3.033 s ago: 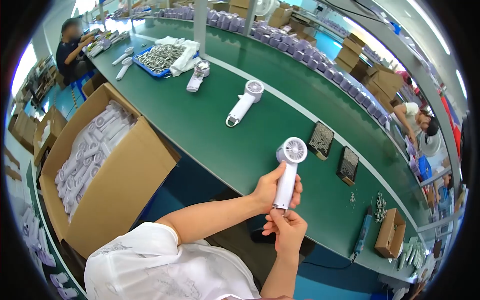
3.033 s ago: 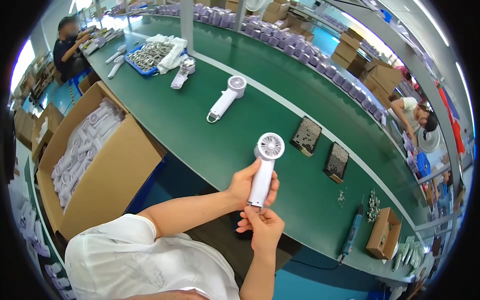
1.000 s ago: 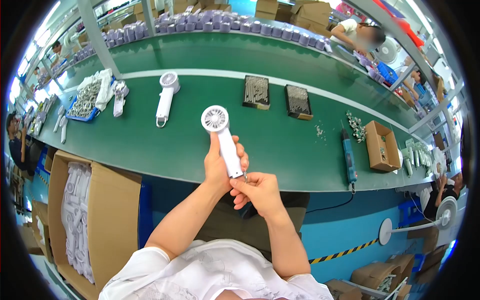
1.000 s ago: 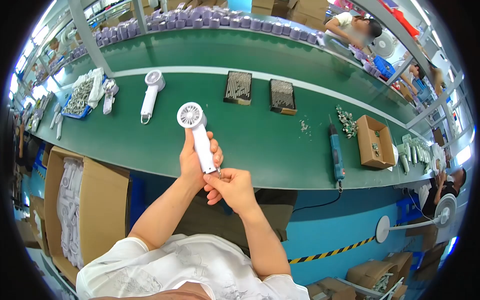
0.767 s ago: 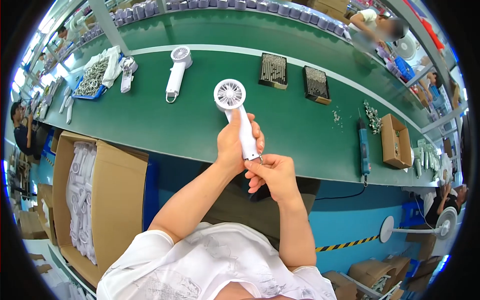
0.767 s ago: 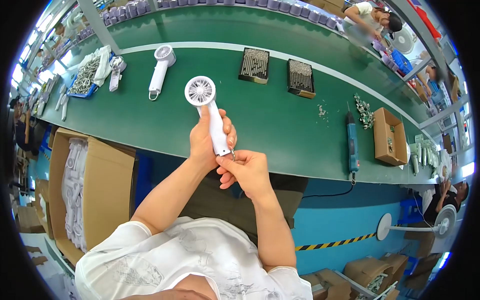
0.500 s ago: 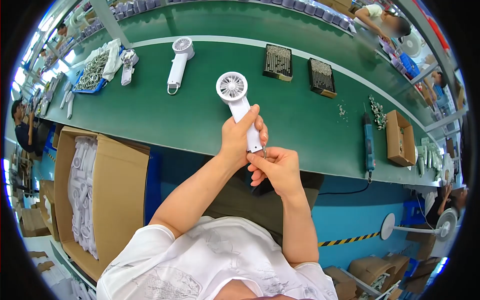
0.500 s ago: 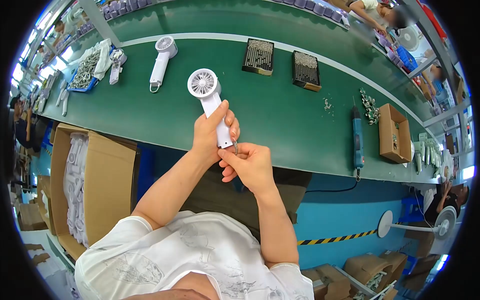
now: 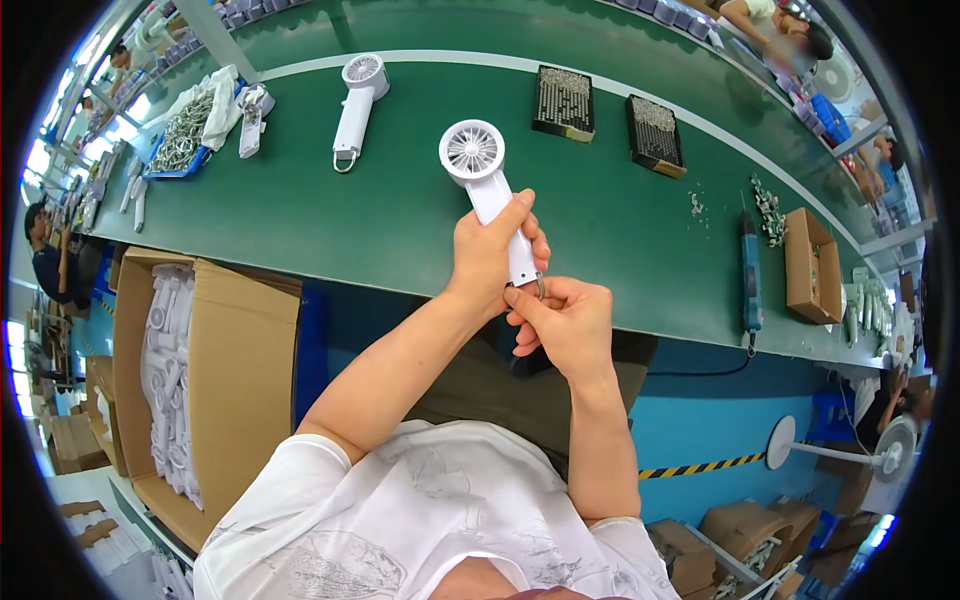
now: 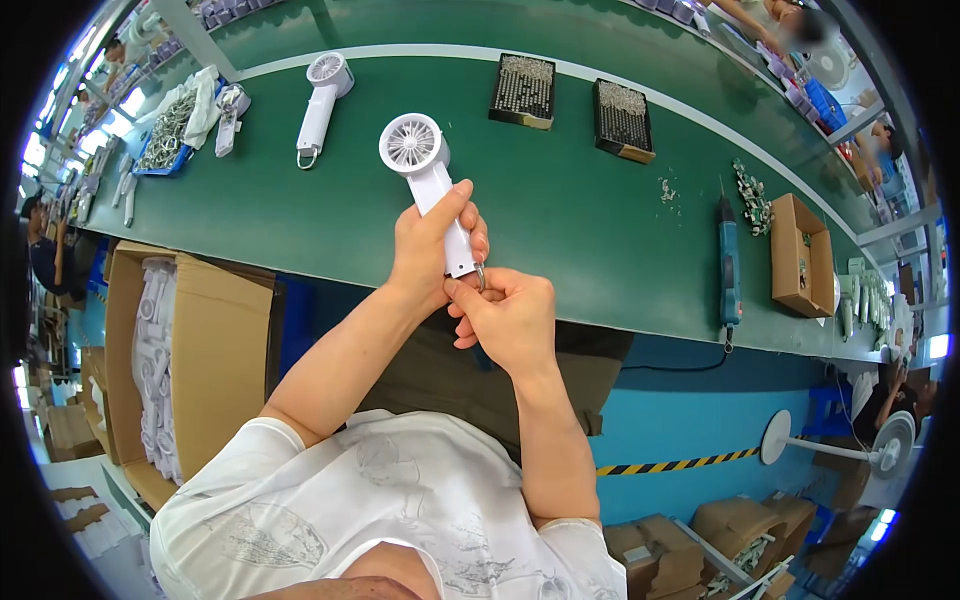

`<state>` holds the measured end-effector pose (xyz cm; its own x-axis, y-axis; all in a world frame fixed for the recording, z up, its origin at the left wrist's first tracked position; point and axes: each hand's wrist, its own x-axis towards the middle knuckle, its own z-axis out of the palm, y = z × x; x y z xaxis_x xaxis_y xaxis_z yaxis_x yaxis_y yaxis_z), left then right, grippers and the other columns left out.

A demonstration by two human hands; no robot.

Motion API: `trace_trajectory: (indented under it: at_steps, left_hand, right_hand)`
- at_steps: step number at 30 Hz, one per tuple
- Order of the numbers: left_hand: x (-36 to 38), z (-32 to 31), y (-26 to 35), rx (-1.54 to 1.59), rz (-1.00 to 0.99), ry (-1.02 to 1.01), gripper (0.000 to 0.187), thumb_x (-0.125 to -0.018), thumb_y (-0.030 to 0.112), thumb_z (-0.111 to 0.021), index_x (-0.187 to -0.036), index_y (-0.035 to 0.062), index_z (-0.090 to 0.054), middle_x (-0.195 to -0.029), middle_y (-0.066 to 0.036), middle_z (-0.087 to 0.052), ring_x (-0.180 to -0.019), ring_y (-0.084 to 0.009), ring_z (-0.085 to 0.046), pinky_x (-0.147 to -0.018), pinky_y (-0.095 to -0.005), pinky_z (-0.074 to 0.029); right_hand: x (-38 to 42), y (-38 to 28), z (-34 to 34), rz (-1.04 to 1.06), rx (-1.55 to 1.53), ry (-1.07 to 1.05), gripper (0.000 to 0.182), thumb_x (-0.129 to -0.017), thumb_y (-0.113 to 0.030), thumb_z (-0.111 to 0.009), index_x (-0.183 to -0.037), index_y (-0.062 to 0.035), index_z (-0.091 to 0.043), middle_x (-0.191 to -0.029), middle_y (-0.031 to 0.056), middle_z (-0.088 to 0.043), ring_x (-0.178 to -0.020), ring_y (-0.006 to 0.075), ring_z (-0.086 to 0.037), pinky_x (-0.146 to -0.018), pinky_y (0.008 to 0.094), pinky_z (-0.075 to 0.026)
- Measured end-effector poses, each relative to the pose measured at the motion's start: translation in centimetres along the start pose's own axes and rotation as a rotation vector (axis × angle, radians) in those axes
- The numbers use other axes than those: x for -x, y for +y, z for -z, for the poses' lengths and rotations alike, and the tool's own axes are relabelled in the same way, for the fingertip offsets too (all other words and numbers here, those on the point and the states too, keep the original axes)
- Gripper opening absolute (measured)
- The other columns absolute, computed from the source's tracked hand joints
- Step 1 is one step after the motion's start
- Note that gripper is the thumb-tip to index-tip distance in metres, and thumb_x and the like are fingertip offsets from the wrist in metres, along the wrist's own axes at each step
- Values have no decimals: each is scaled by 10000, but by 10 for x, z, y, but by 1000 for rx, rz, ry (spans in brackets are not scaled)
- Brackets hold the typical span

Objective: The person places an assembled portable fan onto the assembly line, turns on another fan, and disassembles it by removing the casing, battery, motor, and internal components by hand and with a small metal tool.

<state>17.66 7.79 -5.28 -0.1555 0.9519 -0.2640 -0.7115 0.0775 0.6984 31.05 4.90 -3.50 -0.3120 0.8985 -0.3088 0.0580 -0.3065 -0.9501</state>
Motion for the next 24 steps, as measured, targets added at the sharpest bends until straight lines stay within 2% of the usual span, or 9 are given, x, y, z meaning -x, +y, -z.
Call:
trace_trajectory:
  at_steps: [11, 12, 13, 15, 16, 18, 20, 22, 24]
  left_hand:
    - [0, -11, 3, -117, 23, 105, 349, -985, 312, -708, -788, 63, -563, -651, -96, -619, -506, -178, -587, -474, -304, -490]
    - [-2, -6, 0, -143, 28, 62, 349, -1007, 359, -669, -919, 33, -578, -705, -92, -628, -547, -188, -609, -486, -307, -500]
    - [-1, -6, 0, -139, 27, 69, 349, -1007, 359, -669, -919, 33, -578, -705, -92, -628, -547, -188, -609, -486, -307, -500]
    - [3, -6, -1, 30, -30, 18, 397, -1044, 373, -584, -1163, -3, -534, -801, -98, -622, -656, -210, -637, -549, -333, -530]
    - [0, 1, -3, 138, -19, -82, 476, -1071, 366, -507, -1348, -12, -422, -903, -106, -604, -780, -240, -643, -678, -388, -559]
    - [-1, 7, -11, 183, -31, -86, 472, -1075, 356, -501, -1360, -11, -420, -923, -110, -600, -802, -248, -636, -727, -412, -555]
    - [-2, 10, -13, 230, -64, -136, 423, -1085, 340, -503, -1337, 6, -436, -969, -119, -609, -871, -279, -651, -851, -480, -557]
    - [-2, 8, -13, 221, -81, -130, 397, -1088, 334, -508, -1314, 15, -443, -988, -128, -620, -908, -295, -667, -882, -504, -561]
    - [-3, 10, -12, 193, -101, -141, 348, -1085, 330, -539, -1245, 28, -475, -1013, -158, -651, -975, -342, -709, -921, -557, -578]
  right_hand:
    - [-2, 0, 6, -58, -87, -12, 171, -898, -85, -782, -911, 79, -733, -679, 98, -705, -517, 110, -647, -455, 278, -582]
    - [-2, 0, 9, -71, -48, -20, 223, -895, -112, -796, -955, 89, -721, -690, 80, -708, -523, 105, -650, -467, 272, -578]
    - [2, -3, 8, -76, -43, -26, 223, -895, -112, -796, -955, 89, -721, -690, 80, -708, -523, 105, -650, -467, 272, -578]
    - [11, -11, 7, 80, 291, 32, 248, -897, -142, -802, -960, 81, -714, -658, 70, -676, -525, 143, -648, -488, 285, -551]
    - [10, -6, 7, 308, 510, 99, 267, -897, -159, -803, -981, 76, -710, -645, 73, -654, -537, 179, -641, -498, 309, -534]
    - [11, -2, 3, 611, 738, 234, 315, -921, -183, -777, -1080, 73, -687, -659, 106, -597, -579, 283, -604, -536, 382, -501]
    - [8, 9, 3, 706, 858, 283, 325, -939, -179, -757, -1119, 78, -672, -693, 115, -598, -585, 285, -601, -538, 389, -501]
    - [5, 16, 5, 833, 1069, 348, 320, -986, -156, -694, -1189, 86, -642, -784, 142, -592, -626, 296, -601, -553, 404, -503]
    - [3, 16, 10, 849, 1043, 317, 307, -989, -157, -689, -1179, 78, -644, -792, 141, -592, -645, 301, -603, -554, 408, -503]
